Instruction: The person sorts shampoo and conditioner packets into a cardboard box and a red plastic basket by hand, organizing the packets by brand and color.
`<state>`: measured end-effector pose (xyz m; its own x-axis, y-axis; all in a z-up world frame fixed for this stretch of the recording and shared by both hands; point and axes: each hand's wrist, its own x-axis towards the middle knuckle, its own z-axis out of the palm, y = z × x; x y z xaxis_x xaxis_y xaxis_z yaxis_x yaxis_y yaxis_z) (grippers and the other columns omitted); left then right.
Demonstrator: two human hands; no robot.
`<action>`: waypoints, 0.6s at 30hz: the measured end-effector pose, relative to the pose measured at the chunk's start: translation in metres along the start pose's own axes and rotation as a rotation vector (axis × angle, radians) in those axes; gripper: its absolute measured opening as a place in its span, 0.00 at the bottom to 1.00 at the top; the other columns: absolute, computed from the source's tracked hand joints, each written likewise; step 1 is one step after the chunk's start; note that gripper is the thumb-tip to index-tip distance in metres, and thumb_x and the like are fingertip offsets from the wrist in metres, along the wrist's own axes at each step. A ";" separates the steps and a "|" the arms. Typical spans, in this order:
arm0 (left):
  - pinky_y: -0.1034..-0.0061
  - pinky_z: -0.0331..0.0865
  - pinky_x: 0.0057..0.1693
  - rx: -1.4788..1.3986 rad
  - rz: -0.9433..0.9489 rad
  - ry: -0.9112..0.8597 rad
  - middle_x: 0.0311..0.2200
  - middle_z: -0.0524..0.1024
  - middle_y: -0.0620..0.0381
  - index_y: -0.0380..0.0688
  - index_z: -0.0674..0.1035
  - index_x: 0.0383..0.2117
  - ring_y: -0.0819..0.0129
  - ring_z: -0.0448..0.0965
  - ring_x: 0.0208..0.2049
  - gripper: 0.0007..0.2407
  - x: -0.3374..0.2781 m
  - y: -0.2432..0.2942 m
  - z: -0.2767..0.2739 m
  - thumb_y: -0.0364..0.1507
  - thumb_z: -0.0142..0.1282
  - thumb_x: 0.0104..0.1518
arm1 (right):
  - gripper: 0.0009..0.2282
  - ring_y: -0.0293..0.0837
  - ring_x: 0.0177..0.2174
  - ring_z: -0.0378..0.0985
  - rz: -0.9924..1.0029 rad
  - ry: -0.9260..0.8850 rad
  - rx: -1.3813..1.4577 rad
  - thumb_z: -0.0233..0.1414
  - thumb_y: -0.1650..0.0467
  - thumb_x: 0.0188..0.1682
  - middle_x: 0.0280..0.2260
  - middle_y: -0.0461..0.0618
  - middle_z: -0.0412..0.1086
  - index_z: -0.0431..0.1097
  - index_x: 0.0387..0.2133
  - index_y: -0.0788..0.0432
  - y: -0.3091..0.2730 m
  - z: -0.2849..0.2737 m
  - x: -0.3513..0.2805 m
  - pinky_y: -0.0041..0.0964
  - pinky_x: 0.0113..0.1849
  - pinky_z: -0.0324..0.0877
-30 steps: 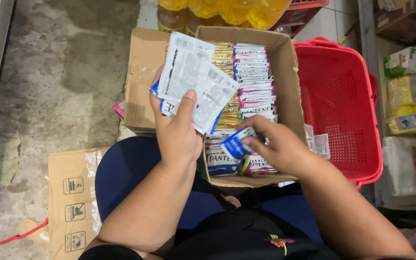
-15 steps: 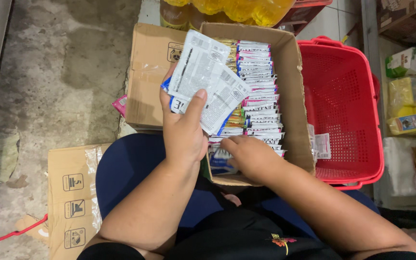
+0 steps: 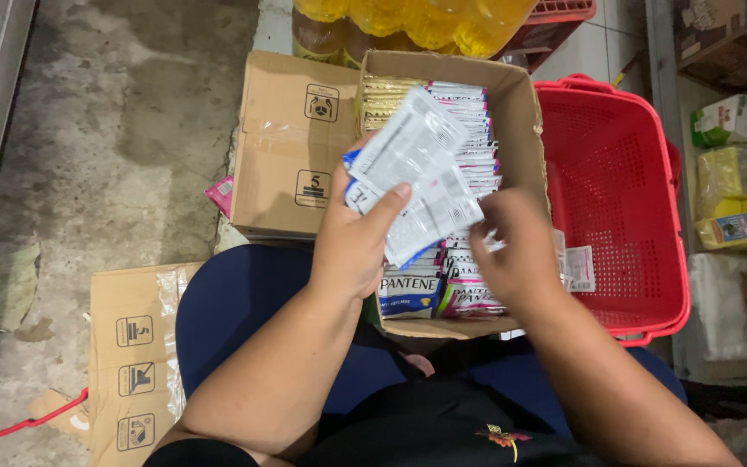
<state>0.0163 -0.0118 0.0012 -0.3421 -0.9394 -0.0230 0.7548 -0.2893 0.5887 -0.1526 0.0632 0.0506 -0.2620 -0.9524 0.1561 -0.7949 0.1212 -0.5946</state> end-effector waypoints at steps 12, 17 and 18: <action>0.73 0.72 0.61 0.106 -0.291 -0.306 0.54 0.75 0.50 0.40 0.65 0.65 0.68 0.76 0.55 0.26 -0.009 -0.003 0.003 0.13 0.56 0.59 | 0.08 0.45 0.42 0.80 -0.133 0.129 -0.059 0.59 0.78 0.49 0.39 0.52 0.75 0.73 0.41 0.62 0.018 -0.054 0.003 0.35 0.47 0.72; 0.68 0.76 0.56 0.081 -0.170 -0.055 0.51 0.75 0.47 0.42 0.64 0.65 0.64 0.78 0.51 0.26 0.001 0.003 0.007 0.14 0.54 0.59 | 0.09 0.37 0.45 0.76 0.195 -0.025 0.748 0.51 0.80 0.54 0.43 0.49 0.75 0.69 0.47 0.66 0.048 -0.056 -0.001 0.34 0.51 0.70; 0.68 0.77 0.56 0.081 -0.160 -0.027 0.51 0.75 0.47 0.43 0.64 0.65 0.64 0.79 0.51 0.26 0.001 0.005 0.007 0.14 0.53 0.59 | 0.09 0.37 0.46 0.76 0.191 -0.063 0.806 0.50 0.81 0.55 0.44 0.50 0.75 0.68 0.48 0.68 0.052 -0.056 -0.002 0.34 0.52 0.69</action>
<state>0.0158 -0.0132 0.0096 -0.4701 -0.8769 -0.1002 0.6424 -0.4178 0.6425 -0.2238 0.0873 0.0636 -0.3023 -0.9526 -0.0347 -0.0978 0.0672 -0.9929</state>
